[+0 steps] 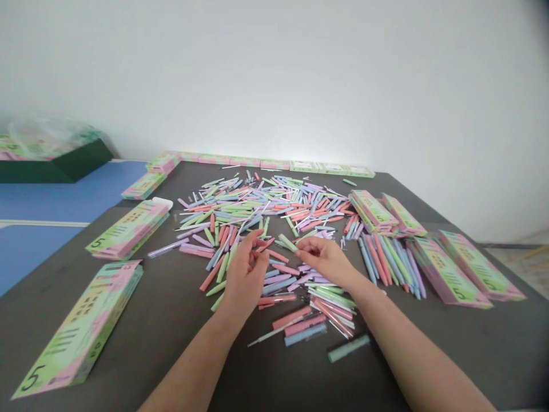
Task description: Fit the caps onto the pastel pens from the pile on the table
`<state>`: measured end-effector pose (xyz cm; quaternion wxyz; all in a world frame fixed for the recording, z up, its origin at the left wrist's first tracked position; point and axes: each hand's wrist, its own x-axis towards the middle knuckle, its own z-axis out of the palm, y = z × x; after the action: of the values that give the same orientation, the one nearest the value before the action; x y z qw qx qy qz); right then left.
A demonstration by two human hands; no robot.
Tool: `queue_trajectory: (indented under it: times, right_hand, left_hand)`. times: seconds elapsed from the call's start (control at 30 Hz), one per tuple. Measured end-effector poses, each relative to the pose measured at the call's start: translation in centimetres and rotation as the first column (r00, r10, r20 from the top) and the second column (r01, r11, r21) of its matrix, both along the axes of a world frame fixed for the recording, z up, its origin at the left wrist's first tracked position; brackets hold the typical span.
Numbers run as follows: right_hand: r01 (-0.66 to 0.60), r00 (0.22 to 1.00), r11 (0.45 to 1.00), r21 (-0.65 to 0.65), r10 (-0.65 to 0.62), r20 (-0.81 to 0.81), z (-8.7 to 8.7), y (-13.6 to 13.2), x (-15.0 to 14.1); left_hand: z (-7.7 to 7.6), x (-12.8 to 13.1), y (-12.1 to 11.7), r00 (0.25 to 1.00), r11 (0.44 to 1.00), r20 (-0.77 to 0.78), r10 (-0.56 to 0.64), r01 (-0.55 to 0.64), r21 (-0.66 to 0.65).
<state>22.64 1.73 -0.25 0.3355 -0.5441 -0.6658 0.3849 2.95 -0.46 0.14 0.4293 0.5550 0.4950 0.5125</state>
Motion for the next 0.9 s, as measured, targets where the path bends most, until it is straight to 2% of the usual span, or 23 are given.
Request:
queue_trajectory:
  times: [0.07, 0.13, 0.23, 0.33, 0.47, 0.57, 0.63, 0.67, 0.7, 0.73, 0.8, 0.9]
  right_hand:
    - [-0.085, 0.957, 0.992, -0.097, 0.054, -0.285, 0.3, -0.3, -0.1]
    - [-0.194, 0.901, 0.974, -0.115, 0.13, -0.414, 0.7, -0.6, -0.3]
    - [-0.269, 0.87, 0.956, -0.121, 0.187, -0.457, 1.0, -1.1, -0.7]
    - [-0.29, 0.871, 0.948, -0.13, 0.205, -0.446, 1.1, -1.5, -1.3]
    - [-0.294, 0.891, 0.948, -0.123, 0.225, -0.393, 0.8, -1.5, -1.5]
    - [-0.187, 0.947, 0.979, -0.076, 0.16, -0.278, 0.3, -0.5, -0.7]
    - [-0.017, 0.997, 1.0, 0.003, 0.017, -0.075, -0.1, 0.7, 0.2]
    - [0.077, 0.992, 0.995, 0.069, -0.084, 0.099, -0.2, 1.3, 0.6]
    - [0.141, 0.937, 0.978, 0.157, -0.183, 0.298, -0.2, 2.0, 1.0]
    - [0.155, 0.904, 0.971, 0.184, -0.215, 0.37, -0.2, 2.7, 1.3]
    - [0.151, 0.85, 0.963, 0.224, -0.242, 0.467, 0.0, 3.9, 1.5]
    - [0.067, 0.783, 0.965, 0.254, -0.209, 0.586, 0.3, 5.5, 0.7]
  left_hand:
    - [-0.1, 0.1, -0.2, 0.996, 0.997, 0.048, -0.079, 0.079, -0.009]
    - [-0.1, 0.3, -0.4, 0.985, 0.99, 0.098, -0.14, 0.14, 0.007]
    - [0.2, 0.5, -0.6, 0.972, 0.98, 0.124, -0.198, 0.198, 0.008]
    - [0.8, 0.7, -0.9, 0.968, 0.972, 0.101, -0.23, 0.233, -0.02]
    - [1.1, 0.8, -0.7, 0.983, 0.989, 0.116, -0.142, 0.146, -0.022]
    - [0.9, 0.5, -0.4, 0.991, 1.0, 0.132, -0.023, 0.024, -0.007]
    - [0.7, 0.4, -0.2, 0.99, 1.0, 0.139, 0.029, -0.029, 0.0]
    - [0.7, 0.3, -0.2, 0.989, 0.999, 0.142, 0.043, -0.043, 0.001]
    - [0.7, 0.3, -0.2, 0.989, 0.999, 0.142, 0.051, -0.051, -0.001]
    - [0.8, 0.3, -0.2, 0.988, 0.998, 0.144, 0.057, -0.056, -0.007]
    - [0.8, 0.3, -0.3, 0.986, 0.998, 0.153, 0.062, -0.059, -0.023]
    - [0.7, 0.2, -0.3, 0.98, 0.997, 0.183, 0.075, -0.069, -0.038]
